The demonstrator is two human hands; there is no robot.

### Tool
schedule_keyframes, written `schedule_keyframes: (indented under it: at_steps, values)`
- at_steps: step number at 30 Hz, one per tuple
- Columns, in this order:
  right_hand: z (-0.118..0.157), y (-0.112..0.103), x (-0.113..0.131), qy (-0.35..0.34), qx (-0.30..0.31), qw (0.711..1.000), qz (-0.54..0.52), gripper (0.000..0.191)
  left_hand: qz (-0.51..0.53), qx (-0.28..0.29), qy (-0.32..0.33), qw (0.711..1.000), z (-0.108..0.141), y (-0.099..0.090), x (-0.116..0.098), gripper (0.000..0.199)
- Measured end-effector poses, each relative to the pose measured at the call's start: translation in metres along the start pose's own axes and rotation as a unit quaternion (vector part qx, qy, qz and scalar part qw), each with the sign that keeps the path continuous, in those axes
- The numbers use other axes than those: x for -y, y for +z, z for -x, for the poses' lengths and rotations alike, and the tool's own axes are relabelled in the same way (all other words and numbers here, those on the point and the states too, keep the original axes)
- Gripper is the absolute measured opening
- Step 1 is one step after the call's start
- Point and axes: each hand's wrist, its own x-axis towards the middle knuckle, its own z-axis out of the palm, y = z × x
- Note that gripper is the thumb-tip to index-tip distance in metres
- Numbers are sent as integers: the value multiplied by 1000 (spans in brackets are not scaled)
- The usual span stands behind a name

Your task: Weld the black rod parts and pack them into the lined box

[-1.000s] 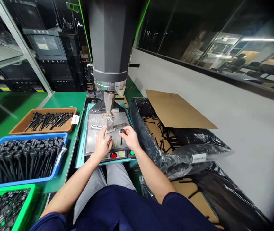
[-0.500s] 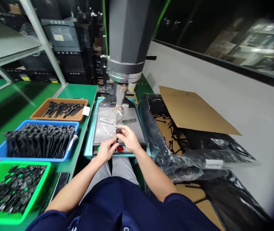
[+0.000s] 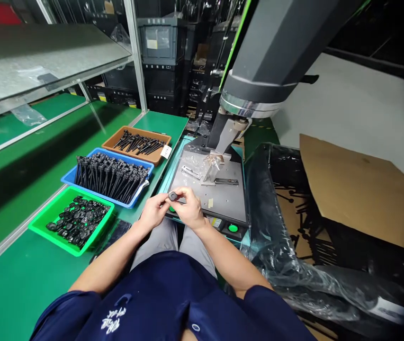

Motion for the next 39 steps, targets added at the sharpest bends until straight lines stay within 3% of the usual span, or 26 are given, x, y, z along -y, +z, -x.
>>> schedule_keyframes:
  at_steps: [5, 9, 12, 15, 19, 21, 23, 27, 31, 36, 39]
  values:
    - [-11, 12, 9, -63, -5, 998, 16, 18, -27, -25, 29, 999, -2, -12, 1, 19]
    - [-18, 17, 12, -38, 45, 998, 1, 17, -55, -49, 55, 996, 4, -18, 1, 18]
    - [-16, 14, 10, 3, 98, 995, -26, 30, -95, -88, 53, 990, 11, -37, 2, 19]
    - [-6, 3, -1, 60, 98, 992, -57, 40, -157, -165, -5, 974, 16, -80, 9, 21]
    - [14, -11, -21, 132, 88, 985, -69, 41, -260, -244, -158, 921, 15, -156, 30, 30]
    - [23, -14, -29, 156, 84, 981, -77, 42, -317, -238, -231, 889, 9, -186, 44, 34]
    - [30, -14, -36, 172, 80, 978, -83, 43, -344, -202, -270, 876, 2, -201, 57, 35]
    - [37, -12, -46, 197, 84, 974, -80, 45, -376, -91, -272, 881, -10, -199, 79, 32]
    - [43, -15, -52, 221, 114, 966, -69, 47, -416, 29, -290, 862, -17, -187, 90, 26]
    - [56, -23, -58, 260, 113, 956, -77, 49, -448, 58, -316, 834, -21, -182, 89, 27]
    - [68, -41, -54, 302, 83, 947, -68, 49, -453, 46, -339, 823, -18, -184, 79, 30]
